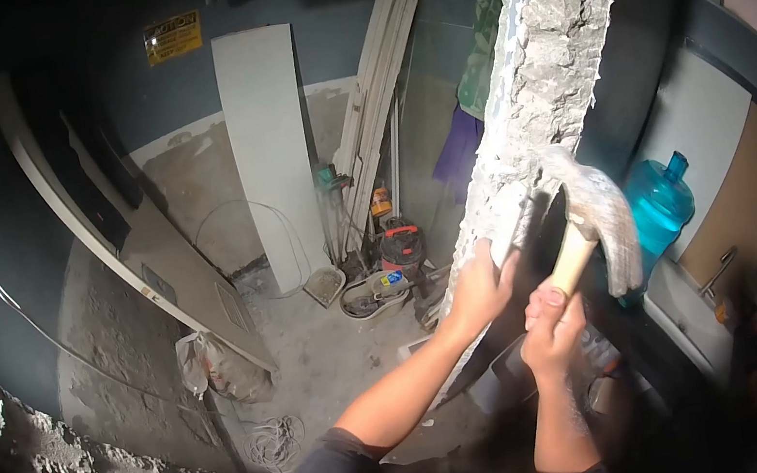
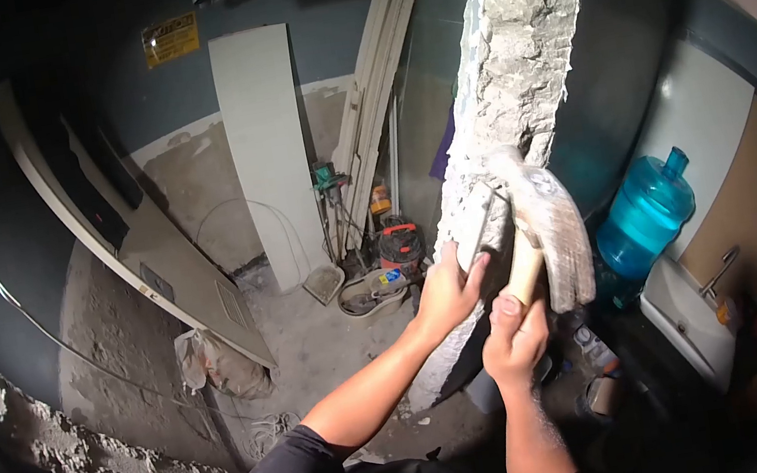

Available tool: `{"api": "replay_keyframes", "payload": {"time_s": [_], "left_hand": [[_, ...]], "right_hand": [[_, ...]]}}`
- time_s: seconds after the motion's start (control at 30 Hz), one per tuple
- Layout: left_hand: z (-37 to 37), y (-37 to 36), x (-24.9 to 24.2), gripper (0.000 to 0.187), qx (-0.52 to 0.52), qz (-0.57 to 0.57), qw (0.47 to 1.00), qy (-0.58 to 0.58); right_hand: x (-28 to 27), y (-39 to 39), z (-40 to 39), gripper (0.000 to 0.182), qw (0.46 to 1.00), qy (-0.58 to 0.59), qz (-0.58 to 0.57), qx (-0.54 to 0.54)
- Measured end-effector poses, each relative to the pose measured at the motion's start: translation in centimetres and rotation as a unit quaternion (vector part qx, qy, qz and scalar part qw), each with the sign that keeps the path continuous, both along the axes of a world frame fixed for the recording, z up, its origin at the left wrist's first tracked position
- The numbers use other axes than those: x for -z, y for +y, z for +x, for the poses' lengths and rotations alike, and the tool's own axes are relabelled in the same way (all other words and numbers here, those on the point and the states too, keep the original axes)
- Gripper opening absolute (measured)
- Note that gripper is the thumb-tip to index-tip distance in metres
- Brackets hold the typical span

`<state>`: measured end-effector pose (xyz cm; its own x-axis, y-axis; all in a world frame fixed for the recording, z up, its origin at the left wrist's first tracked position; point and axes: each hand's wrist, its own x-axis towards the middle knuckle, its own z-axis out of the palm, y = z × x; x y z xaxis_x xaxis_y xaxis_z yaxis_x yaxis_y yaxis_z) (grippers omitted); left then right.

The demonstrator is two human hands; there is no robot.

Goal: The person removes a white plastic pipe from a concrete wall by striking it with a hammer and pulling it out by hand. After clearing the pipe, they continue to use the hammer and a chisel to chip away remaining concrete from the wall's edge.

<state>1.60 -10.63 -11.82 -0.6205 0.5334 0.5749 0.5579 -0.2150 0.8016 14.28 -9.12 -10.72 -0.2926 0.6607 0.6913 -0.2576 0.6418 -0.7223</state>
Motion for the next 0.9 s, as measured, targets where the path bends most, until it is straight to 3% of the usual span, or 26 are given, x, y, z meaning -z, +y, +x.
{"api": "replay_keyframes", "payload": {"time_s": [0.07,0.13,0.2,0.33,0.4,0.53,0.57,0.63,0.67,0.87,0.9], "left_hand": [[-0.1,-0.1,1.6,0.031,0.012,-0.019,1.000,0.008],[-0.8,-0.3,2.6,0.028,0.005,0.018,0.996,0.091],[-2.0,-0.8,2.6,0.023,0.013,-0.003,0.991,0.133],[-4.7,-1.8,2.0,0.020,0.011,-0.015,0.978,0.205],[-5.1,-2.8,0.1,0.023,0.038,-0.086,0.989,0.118],[-8.6,-2.7,-1.7,0.032,0.137,-0.010,0.990,-0.017],[-9.0,-3.5,-3.3,0.030,0.145,-0.044,0.988,-0.029],[-10.2,-4.4,-5.2,0.026,0.182,-0.078,0.977,-0.080],[-10.5,-4.4,-5.5,0.028,0.169,-0.045,0.984,-0.023],[-10.1,-3.6,-6.4,0.028,0.190,-0.031,0.978,-0.081],[-10.1,-2.9,-6.1,0.029,0.169,-0.018,0.984,-0.048]], "right_hand": [[-0.6,-0.1,1.1,0.050,0.998,0.042,-0.025,-0.045],[-0.2,0.6,2.2,0.055,0.991,0.069,-0.062,-0.100],[1.2,1.6,3.4,0.042,0.983,0.096,-0.064,-0.140],[3.0,2.3,5.4,0.042,0.988,0.108,-0.061,-0.097],[3.1,2.1,6.8,0.042,0.987,0.076,-0.097,-0.105],[1.1,2.1,9.1,0.038,0.991,0.003,-0.119,-0.066],[0.3,2.0,9.6,0.037,0.992,-0.035,-0.115,-0.041],[-2.0,1.9,10.1,0.035,0.992,-0.093,-0.079,-0.017],[-3.0,2.2,10.2,0.034,0.991,-0.119,-0.064,-0.008],[-12.2,1.1,8.2,0.032,0.961,-0.220,0.142,0.091],[-14.4,0.5,7.7,0.033,0.956,-0.224,0.168,0.086]]}}
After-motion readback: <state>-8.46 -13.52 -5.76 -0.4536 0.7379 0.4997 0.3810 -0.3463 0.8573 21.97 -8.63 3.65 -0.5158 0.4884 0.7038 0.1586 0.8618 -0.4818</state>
